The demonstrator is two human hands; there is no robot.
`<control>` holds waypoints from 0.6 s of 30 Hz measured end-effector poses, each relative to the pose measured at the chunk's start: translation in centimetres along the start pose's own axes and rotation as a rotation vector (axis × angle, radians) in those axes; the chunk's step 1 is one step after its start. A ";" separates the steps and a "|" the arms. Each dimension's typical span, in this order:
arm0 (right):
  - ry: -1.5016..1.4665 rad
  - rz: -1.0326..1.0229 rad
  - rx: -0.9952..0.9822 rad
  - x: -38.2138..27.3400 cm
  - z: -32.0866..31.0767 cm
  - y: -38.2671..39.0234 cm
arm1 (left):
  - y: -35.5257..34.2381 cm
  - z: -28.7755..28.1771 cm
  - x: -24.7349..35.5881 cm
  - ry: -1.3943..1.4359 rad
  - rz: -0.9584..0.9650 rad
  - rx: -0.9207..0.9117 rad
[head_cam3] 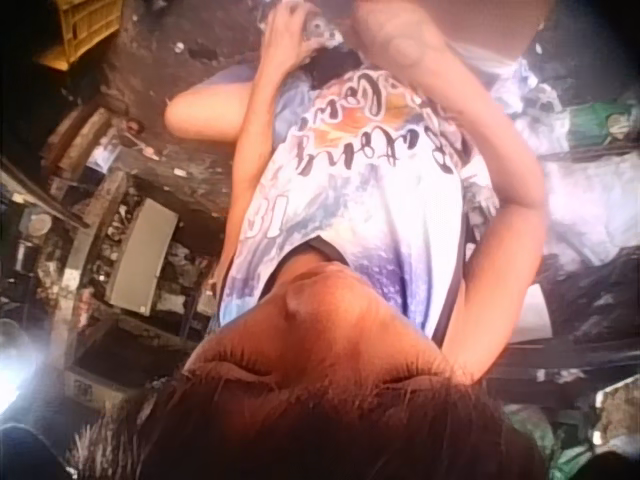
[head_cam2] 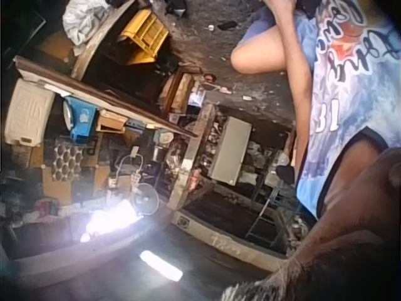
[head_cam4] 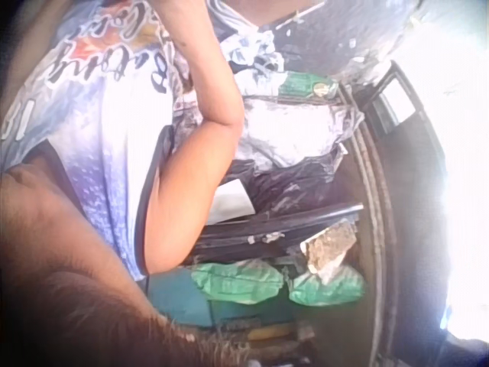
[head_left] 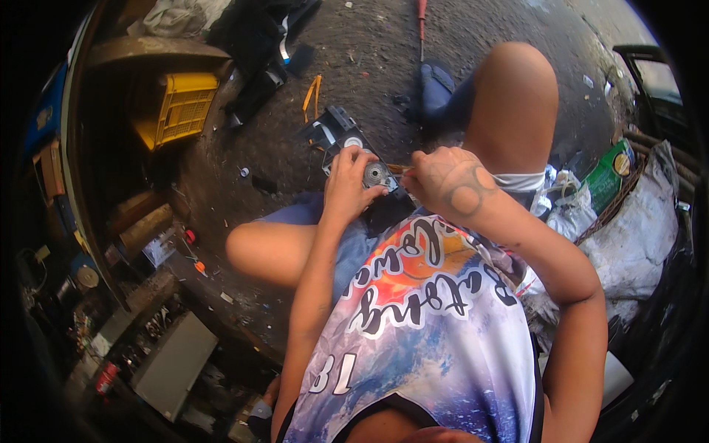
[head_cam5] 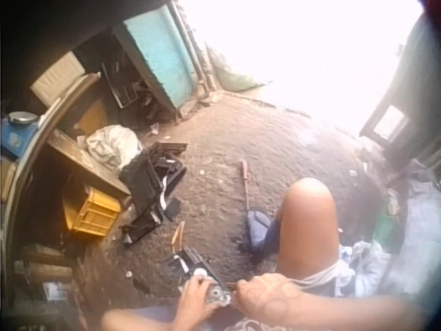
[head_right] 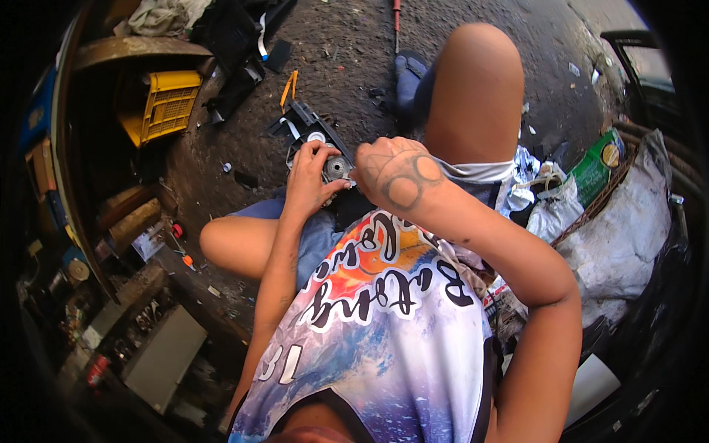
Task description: The person sits on the floor and uses a screwdriver to disassemble a black electronic device, removing screws and separating internal components. They manipulate wires and parts with their hands, occasionally adjusting the device's position.
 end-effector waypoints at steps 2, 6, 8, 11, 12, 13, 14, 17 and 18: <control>-0.009 -0.014 -0.093 0.2 0.4 -0.3 | 0.1 0.3 -0.2 0.033 -0.016 -0.004; 0.042 0.104 -0.215 0.6 1.3 -0.5 | -0.1 1.0 0.0 0.102 -0.037 0.028; 0.121 0.038 -0.230 -0.1 1.4 0.0 | 0.2 1.2 0.1 0.130 -0.028 0.063; 0.212 -0.016 -0.245 -0.8 1.4 1.2 | 0.3 1.5 0.5 0.150 -0.041 0.067; 0.291 -0.035 -0.250 -0.8 1.8 1.6 | 0.2 1.7 0.7 0.150 -0.043 0.063; 0.369 -0.054 -0.254 -0.7 2.5 2.1 | 0.1 1.6 1.0 0.154 -0.038 0.069; 0.443 -0.071 -0.258 -0.8 2.9 2.5 | 0.1 1.5 1.3 0.158 -0.030 0.071; 0.646 -0.184 -0.295 -1.8 3.1 3.1 | 0.0 1.5 1.8 0.167 -0.024 0.066; 0.701 -0.246 -0.280 -2.2 3.0 3.2 | -0.1 1.4 1.9 0.167 -0.025 0.064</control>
Point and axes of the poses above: each hand's wrist, its own y-axis away from the middle knuckle, its own z-axis out of the palm, x = y × z, the point moved 9 cm from there along -y, towards the middle knuckle, and after that the axes turned 10 degrees about -y, right-handed, at the moved point
